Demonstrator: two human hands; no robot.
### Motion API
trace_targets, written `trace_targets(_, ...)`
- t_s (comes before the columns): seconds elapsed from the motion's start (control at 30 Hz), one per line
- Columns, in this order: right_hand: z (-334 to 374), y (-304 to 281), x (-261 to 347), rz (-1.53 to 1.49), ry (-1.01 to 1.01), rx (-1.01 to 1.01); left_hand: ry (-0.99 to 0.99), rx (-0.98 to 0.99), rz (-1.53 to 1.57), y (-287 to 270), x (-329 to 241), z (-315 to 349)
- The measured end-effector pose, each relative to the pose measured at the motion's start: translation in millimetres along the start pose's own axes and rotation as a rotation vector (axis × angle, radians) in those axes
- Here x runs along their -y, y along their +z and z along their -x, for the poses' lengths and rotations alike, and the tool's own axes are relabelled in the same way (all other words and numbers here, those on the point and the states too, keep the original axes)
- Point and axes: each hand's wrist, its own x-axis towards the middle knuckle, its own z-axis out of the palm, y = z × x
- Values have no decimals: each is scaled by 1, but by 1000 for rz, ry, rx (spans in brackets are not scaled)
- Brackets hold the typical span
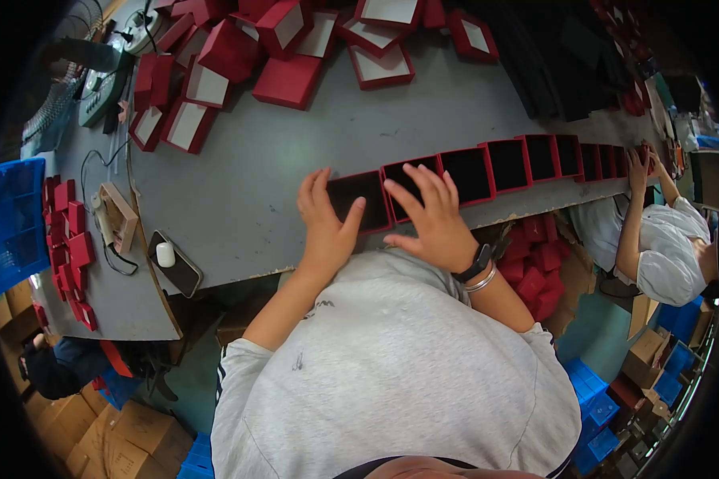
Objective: Assembling jewelry boxes by inserting black padded liners into red box bases on a manufacturing line.
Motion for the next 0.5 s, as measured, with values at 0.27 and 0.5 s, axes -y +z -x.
trace_targets(0.27,20,15,-9,113,28,33,91,265,431,9,-7,-13)
trace_targets(0.5,32,2,-33,120,102,-74,267,73,-165,-12,-10,-103)
